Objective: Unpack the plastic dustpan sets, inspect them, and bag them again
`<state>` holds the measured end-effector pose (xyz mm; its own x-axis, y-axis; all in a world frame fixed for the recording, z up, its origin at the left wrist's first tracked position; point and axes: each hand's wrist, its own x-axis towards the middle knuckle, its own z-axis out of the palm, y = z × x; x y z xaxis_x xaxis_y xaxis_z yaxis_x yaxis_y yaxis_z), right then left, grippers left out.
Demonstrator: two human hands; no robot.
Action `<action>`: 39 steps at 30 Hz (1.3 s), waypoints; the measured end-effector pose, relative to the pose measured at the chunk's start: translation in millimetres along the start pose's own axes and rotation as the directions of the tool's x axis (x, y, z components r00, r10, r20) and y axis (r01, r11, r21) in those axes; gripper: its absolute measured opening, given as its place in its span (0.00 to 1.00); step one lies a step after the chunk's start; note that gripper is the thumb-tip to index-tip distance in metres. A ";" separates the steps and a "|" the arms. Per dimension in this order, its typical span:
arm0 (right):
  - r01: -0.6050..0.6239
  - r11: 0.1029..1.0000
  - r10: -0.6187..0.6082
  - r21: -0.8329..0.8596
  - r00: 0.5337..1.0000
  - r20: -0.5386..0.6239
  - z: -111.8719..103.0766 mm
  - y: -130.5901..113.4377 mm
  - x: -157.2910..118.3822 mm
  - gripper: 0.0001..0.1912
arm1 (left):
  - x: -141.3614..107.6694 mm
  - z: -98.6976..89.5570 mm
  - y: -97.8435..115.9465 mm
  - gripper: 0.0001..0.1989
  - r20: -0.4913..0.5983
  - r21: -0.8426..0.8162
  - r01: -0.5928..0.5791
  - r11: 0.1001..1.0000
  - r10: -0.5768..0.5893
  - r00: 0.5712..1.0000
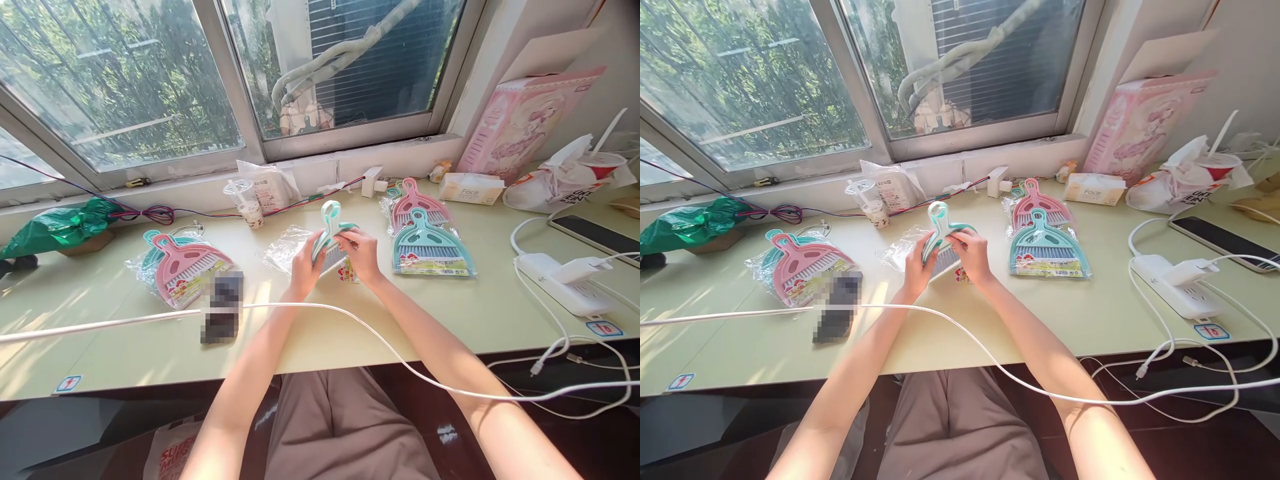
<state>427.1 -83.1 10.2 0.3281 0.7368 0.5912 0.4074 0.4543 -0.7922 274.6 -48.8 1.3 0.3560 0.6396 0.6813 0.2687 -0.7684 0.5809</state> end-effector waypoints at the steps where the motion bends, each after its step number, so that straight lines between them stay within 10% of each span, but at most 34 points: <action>1: 0.011 1.000 -0.011 -0.008 1.000 0.010 -0.6 0.5 -0.8 0.12 | -0.3 0.0 -1.8 0.20 -0.010 0.007 0.001 1.000 0.000 1.000; 8: 0.057 0.980 -0.102 -0.192 0.967 -0.235 -15.6 3.2 9.9 0.16 | 0.1 -1.6 -7.6 0.20 -0.027 -0.019 -0.028 0.999 0.027 0.999; 16: -0.015 0.999 0.020 -0.047 0.996 0.090 -19.5 4.6 20.7 0.15 | -7.2 9.8 2.8 0.21 -0.053 -0.084 -0.039 0.996 0.035 0.998; 39: -0.230 0.968 0.243 0.102 0.960 -0.141 -10.0 -1.9 9.1 0.20 | -5.6 11.0 17.2 0.17 -0.111 -0.148 0.057 0.987 -0.074 0.991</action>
<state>437.9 -82.2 18.6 0.5343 0.7466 0.3964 0.2317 0.3217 -0.9181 287.1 -65.8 2.6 0.2339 0.6933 0.6816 0.1530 -0.7186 0.6784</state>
